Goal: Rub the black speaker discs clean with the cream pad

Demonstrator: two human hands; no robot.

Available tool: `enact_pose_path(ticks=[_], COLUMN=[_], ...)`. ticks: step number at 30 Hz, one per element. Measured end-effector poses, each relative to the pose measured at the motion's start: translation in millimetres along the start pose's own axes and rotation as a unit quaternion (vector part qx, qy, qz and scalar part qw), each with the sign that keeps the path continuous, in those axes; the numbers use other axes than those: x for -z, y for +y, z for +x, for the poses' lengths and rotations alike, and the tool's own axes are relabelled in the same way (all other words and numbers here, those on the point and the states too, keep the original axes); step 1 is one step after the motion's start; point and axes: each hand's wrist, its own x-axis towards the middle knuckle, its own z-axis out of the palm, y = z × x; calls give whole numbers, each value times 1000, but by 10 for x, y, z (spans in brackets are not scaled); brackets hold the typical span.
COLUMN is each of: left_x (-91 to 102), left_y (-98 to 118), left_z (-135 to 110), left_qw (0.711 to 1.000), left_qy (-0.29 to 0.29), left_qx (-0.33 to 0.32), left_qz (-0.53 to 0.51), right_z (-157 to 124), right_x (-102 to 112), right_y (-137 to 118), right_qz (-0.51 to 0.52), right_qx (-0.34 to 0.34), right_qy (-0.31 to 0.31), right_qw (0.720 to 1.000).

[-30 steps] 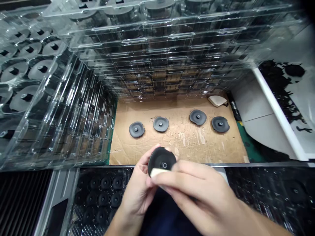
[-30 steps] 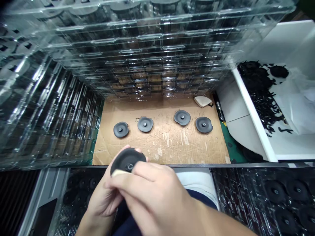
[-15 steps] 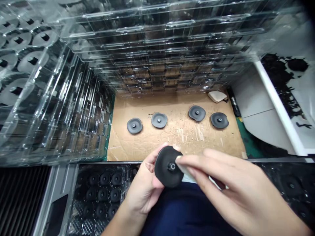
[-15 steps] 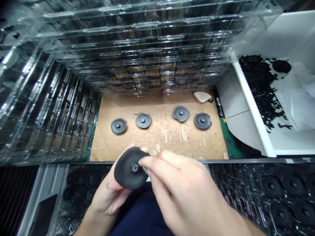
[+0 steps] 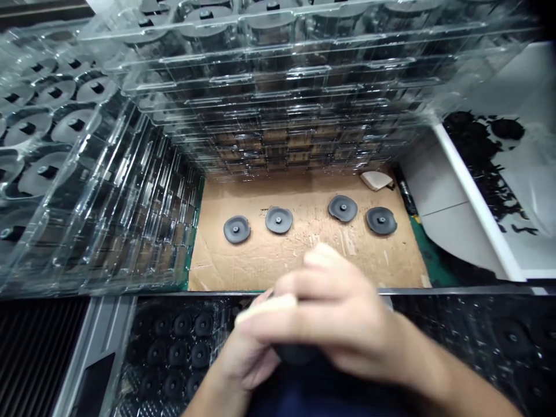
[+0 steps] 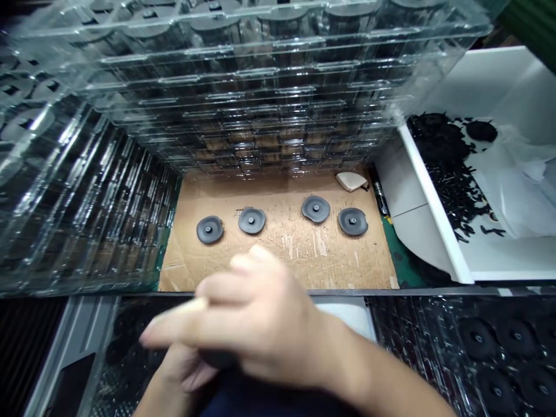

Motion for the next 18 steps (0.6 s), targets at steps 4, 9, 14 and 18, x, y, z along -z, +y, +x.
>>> enact_pose_path(ticks=[4, 9, 14, 18], left_x=[48, 90, 145, 172], left_y=[3, -20, -43, -65], left_z=[-27, -43, -63, -80], left_qw=[986, 972, 960, 972], left_qy=[-118, -163, -198, -189], left_qx=[42, 31, 42, -29], left_qz=[-110, -167, -191, -137], right_z=[-179, -579, -720, -731], right_x=[-40, -493, -651, -532], right_y=[468, 980, 790, 498], right_qz=[66, 42, 18, 28], right_qx=[-217, -285, -306, -291], right_qy=[70, 96, 180, 152], right_qw=[971, 953, 935, 944])
